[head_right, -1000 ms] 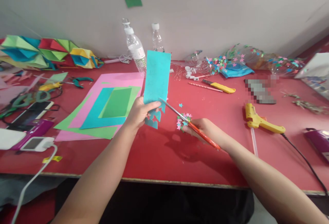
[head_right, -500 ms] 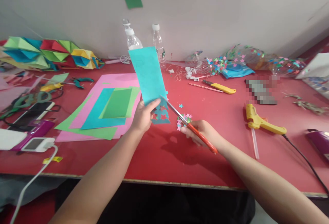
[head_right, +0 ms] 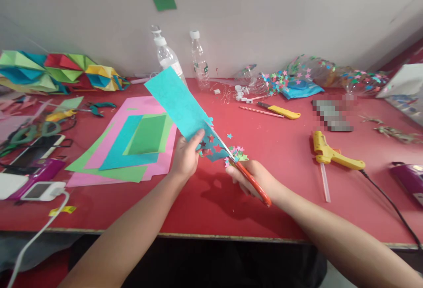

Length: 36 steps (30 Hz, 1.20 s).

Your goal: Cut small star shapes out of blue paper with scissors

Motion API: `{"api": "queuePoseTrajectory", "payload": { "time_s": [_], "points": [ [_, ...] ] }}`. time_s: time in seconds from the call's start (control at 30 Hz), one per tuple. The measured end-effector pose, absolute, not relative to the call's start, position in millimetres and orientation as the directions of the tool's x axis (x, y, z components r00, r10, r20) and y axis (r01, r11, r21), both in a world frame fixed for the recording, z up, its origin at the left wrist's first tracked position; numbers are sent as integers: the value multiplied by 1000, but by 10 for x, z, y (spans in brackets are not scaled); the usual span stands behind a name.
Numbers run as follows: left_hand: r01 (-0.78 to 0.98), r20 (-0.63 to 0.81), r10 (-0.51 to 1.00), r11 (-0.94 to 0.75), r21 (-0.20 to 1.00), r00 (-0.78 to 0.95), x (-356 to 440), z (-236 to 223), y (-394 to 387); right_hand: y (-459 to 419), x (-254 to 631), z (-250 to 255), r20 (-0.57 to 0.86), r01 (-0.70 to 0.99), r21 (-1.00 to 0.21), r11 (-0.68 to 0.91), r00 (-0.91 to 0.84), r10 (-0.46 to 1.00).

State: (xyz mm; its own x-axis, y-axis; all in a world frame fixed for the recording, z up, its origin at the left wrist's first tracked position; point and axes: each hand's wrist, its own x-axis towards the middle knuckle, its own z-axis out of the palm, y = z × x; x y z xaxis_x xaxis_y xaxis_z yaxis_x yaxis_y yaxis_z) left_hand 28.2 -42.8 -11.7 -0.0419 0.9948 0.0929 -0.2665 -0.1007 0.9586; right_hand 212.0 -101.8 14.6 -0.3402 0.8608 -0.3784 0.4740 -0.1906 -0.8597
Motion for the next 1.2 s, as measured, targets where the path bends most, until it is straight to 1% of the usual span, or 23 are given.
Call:
{"api": "queuePoseTrajectory", "payload": {
  "time_s": [0.17, 0.3, 0.57, 0.93, 1.1, 1.2],
  "points": [
    [-251, 82, 997, -83, 964, -16, 336, -121, -450, -1023, 2078, 165, -403, 425, -871, -245, -333, 853],
    [-242, 55, 998, -54, 969, -1, 348, -137, -446, -1022, 2061, 158, -403, 414, -875, -251, -337, 851],
    [-294, 2, 1000, -2, 956, 0, 323, -139, -428, -1011, 2072, 87, -430, 414, -862, -294, -287, 856],
    [-288, 3, 1000, -7, 958, -16, 306, -126, -421, -990, 2069, 155, -443, 466, -832, -300, -234, 865],
    [-316, 36, 999, -38, 948, -12, 296, -128, -409, -975, 2099, 173, -424, 493, -829, -265, -245, 872],
    [-320, 19, 1000, -23, 947, -15, 284, -115, -408, -970, 2121, 174, -416, 493, -832, -252, -257, 872]
  ]
}}
